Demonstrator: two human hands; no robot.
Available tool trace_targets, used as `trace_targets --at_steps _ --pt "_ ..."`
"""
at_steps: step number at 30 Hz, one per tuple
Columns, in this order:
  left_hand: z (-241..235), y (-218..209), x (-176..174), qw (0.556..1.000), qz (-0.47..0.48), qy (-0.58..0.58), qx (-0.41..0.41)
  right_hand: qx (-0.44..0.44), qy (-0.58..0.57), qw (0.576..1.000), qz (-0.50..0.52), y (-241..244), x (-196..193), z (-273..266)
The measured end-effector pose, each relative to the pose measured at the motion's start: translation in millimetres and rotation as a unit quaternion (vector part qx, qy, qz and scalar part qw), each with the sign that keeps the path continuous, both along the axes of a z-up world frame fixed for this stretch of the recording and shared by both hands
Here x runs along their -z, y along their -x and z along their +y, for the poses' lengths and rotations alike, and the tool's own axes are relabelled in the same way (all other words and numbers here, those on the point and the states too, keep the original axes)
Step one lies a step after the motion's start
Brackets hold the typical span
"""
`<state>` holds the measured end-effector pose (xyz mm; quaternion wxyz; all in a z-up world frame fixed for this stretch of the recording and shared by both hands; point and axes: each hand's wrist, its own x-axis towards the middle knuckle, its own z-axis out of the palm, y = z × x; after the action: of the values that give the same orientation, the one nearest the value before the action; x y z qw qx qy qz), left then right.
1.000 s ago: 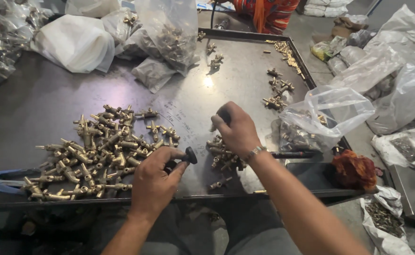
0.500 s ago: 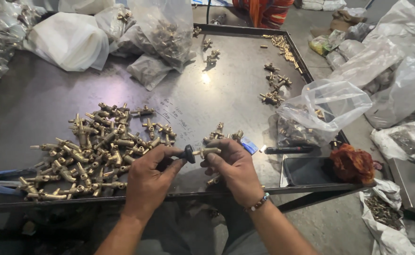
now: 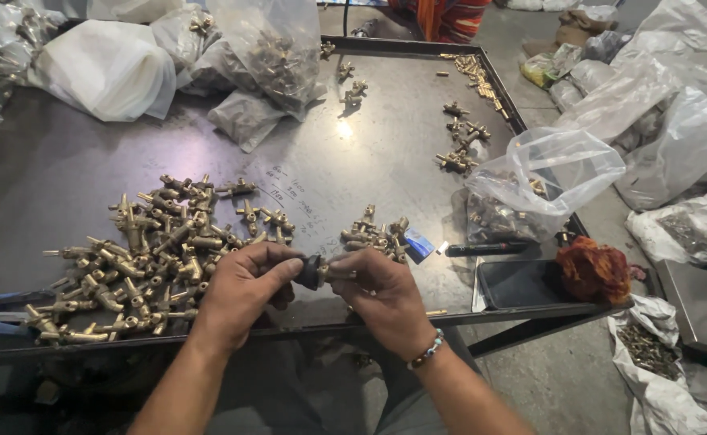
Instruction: The person repeatedly picks small brass fittings from a pile on a metal table, inserts each into a black rubber grommet, and places the assembled units into a clear plastic bag. The process continues throughout the clip with consistent hand movements and no visible change in method.
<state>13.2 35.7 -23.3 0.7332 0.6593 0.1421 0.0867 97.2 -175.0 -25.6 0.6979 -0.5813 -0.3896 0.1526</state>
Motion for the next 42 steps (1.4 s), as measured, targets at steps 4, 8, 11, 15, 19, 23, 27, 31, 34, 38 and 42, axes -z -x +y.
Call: trace_targets --at_steps 4,8,11,15,19,23,27,31,34,38,42 --pt "-4 -2 -4 1.0 -0.012 -0.001 0.017 0.07 0.069 0.995 0.017 4 -9 3" --pt "-5 1 -5 0.998 -0.04 -0.049 0.003 0.062 0.066 0.992 0.091 1 -7 7" --pt "-9 0 -11 0.998 -0.031 -0.052 0.005 0.062 0.045 0.993 0.094 -1 -5 8" --pt "-10 0 0 0.998 -0.04 -0.035 0.038 0.065 0.017 0.99 0.127 -3 -3 8" --pt "-32 14 -18 0.921 -0.086 -0.365 -0.106 0.07 0.053 0.984 0.154 -5 -7 13" --pt "-43 17 -22 0.854 -0.188 -0.461 -0.152 0.129 0.102 0.953 0.255 -4 -28 24" --pt "-41 15 -18 0.868 -0.175 -0.426 -0.187 0.167 0.1 0.96 0.203 -6 -29 50" --pt "-33 13 -6 0.922 -0.112 -0.27 -0.255 0.176 0.027 0.976 0.125 -21 -41 74" --pt "-33 15 -9 0.904 -0.104 -0.319 -0.266 0.089 0.067 0.992 0.049 -46 -67 64" --pt "-39 14 -16 0.87 -0.119 -0.422 -0.226 0.065 0.15 0.959 -0.231 -99 -64 41" --pt "-40 13 -18 0.868 -0.094 -0.442 -0.204 0.131 0.326 0.869 -0.348 -112 -71 25"
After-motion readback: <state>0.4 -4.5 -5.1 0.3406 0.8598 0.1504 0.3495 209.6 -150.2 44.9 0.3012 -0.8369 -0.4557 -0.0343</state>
